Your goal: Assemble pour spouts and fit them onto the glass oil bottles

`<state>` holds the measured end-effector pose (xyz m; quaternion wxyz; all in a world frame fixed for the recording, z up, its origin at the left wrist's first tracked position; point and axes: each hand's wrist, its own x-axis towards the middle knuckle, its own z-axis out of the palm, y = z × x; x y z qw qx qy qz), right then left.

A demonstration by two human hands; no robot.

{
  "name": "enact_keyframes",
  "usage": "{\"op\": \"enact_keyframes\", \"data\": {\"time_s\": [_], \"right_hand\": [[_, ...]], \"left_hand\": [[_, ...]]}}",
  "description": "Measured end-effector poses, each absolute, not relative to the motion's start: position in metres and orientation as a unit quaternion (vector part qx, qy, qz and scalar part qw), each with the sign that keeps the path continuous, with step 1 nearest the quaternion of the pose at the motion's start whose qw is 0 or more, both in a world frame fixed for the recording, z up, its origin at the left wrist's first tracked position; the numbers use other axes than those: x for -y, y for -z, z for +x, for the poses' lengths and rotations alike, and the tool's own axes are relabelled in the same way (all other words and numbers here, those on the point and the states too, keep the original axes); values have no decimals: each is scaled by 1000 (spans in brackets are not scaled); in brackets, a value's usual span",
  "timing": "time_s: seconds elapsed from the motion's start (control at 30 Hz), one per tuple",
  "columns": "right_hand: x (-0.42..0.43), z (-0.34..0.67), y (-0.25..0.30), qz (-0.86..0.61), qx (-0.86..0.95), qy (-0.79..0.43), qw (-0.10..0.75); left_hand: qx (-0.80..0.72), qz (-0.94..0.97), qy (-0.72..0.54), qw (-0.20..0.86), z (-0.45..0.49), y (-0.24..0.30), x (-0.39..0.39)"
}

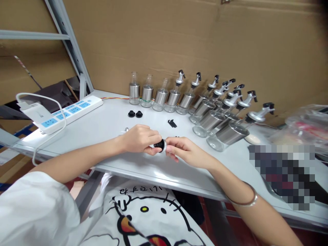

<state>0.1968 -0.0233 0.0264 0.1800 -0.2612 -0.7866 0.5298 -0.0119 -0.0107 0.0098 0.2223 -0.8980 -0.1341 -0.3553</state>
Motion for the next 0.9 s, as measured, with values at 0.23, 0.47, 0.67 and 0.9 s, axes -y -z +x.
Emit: {"op": "enact_keyframes", "data": {"time_s": [0.23,0.47,0.67,0.9], "right_hand": [[24,197,-24,-259,782,-537,184],[24,197,-25,-262,777,-539,193],[22,197,-25,-262,778,-536,196],[21,197,-23,-264,798,-498,213]], "left_hand": [[142,-899,353,218,-11,-9,12],[144,-898,364,198,-11,-7,12],[158,-903,350,193,-12,-6,12],[167,-888,356,238,-10,-8,13]]}}
